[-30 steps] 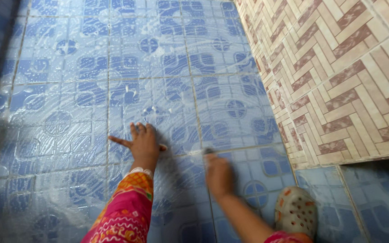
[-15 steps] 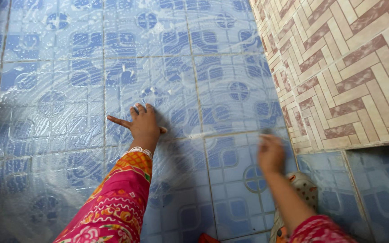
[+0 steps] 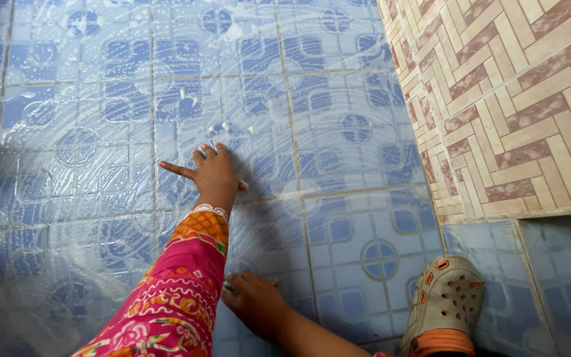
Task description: The person scrubs the blue floor tiles by hand, dips their hands into a white bucket filled with water, and wipes the patterned wall tiles using a cloth.
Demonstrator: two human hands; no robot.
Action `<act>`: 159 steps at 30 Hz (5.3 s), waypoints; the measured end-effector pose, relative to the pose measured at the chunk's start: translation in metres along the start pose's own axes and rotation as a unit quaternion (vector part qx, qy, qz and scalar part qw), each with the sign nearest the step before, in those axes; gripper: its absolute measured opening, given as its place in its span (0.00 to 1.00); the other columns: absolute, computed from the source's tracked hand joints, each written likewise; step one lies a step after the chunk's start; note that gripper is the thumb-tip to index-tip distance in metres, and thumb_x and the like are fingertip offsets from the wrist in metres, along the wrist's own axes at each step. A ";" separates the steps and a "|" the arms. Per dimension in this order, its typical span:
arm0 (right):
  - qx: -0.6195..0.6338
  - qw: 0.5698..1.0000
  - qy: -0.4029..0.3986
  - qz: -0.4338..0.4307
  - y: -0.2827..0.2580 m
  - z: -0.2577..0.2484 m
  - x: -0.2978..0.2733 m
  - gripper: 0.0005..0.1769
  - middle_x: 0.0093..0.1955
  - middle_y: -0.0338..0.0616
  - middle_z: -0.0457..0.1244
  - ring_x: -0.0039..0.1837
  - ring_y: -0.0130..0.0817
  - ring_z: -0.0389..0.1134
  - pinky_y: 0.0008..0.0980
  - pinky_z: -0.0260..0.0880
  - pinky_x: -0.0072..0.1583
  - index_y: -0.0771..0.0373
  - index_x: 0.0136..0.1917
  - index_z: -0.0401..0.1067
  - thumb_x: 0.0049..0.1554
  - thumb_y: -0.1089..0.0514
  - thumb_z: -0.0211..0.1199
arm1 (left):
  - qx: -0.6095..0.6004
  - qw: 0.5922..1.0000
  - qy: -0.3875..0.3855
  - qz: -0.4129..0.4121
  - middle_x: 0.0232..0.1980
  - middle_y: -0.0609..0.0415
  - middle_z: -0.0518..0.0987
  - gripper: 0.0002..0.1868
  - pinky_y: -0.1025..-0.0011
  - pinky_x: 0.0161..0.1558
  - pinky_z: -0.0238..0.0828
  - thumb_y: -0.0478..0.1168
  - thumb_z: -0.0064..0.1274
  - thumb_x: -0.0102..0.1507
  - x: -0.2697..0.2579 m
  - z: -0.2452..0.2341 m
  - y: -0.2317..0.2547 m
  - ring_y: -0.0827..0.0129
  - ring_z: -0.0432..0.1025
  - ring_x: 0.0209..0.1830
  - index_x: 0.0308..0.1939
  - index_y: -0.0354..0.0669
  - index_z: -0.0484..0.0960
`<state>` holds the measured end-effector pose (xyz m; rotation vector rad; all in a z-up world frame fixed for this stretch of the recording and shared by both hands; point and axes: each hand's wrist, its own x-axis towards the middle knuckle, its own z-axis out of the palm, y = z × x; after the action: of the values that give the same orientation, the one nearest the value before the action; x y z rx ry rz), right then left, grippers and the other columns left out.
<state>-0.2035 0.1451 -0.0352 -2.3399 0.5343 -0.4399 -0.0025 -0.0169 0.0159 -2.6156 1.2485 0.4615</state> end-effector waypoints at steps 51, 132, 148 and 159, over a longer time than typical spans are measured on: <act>-0.196 0.924 0.301 0.134 0.105 -0.126 0.124 0.19 0.78 0.50 0.54 0.73 0.53 0.54 0.60 0.53 0.66 0.53 0.60 0.79 0.54 0.54 0.67 | 0.194 0.904 0.273 0.264 0.76 0.44 0.65 0.31 0.38 0.71 0.48 0.47 0.53 0.62 -0.103 0.015 -0.094 0.51 0.56 0.78 0.69 0.45 0.71; -0.463 0.651 -0.473 -0.372 0.016 -0.184 0.375 0.26 0.83 0.51 0.45 0.73 0.48 0.57 0.52 0.59 0.67 0.55 0.65 0.71 0.58 0.44 0.66 | 0.345 0.911 -0.045 0.220 0.79 0.34 0.54 0.31 0.41 0.74 0.35 0.49 0.47 0.65 -0.107 -0.051 -0.215 0.49 0.42 0.82 0.68 0.34 0.70; -0.471 0.535 -0.455 -0.534 -0.129 -0.119 0.323 0.28 0.86 0.48 0.38 0.76 0.48 0.53 0.49 0.60 0.68 0.53 0.70 0.66 0.60 0.43 0.63 | 0.248 0.963 -0.064 -0.086 0.80 0.38 0.51 0.35 0.40 0.74 0.33 0.53 0.50 0.64 -0.344 -0.081 -0.275 0.51 0.41 0.82 0.71 0.39 0.66; -0.454 0.428 -0.123 -0.772 -0.357 -0.116 0.219 0.43 0.86 0.51 0.37 0.82 0.50 0.43 0.53 0.45 0.73 0.54 0.82 0.46 0.57 0.49 0.58 | 0.192 0.890 0.145 -0.388 0.78 0.44 0.57 0.35 0.45 0.73 0.41 0.59 0.50 0.62 -0.629 -0.078 -0.257 0.56 0.49 0.78 0.68 0.46 0.70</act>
<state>0.0233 0.2176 0.3283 -3.0172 -2.3944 -0.5603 -0.1589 0.5696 0.3310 -2.5867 0.2107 -0.2994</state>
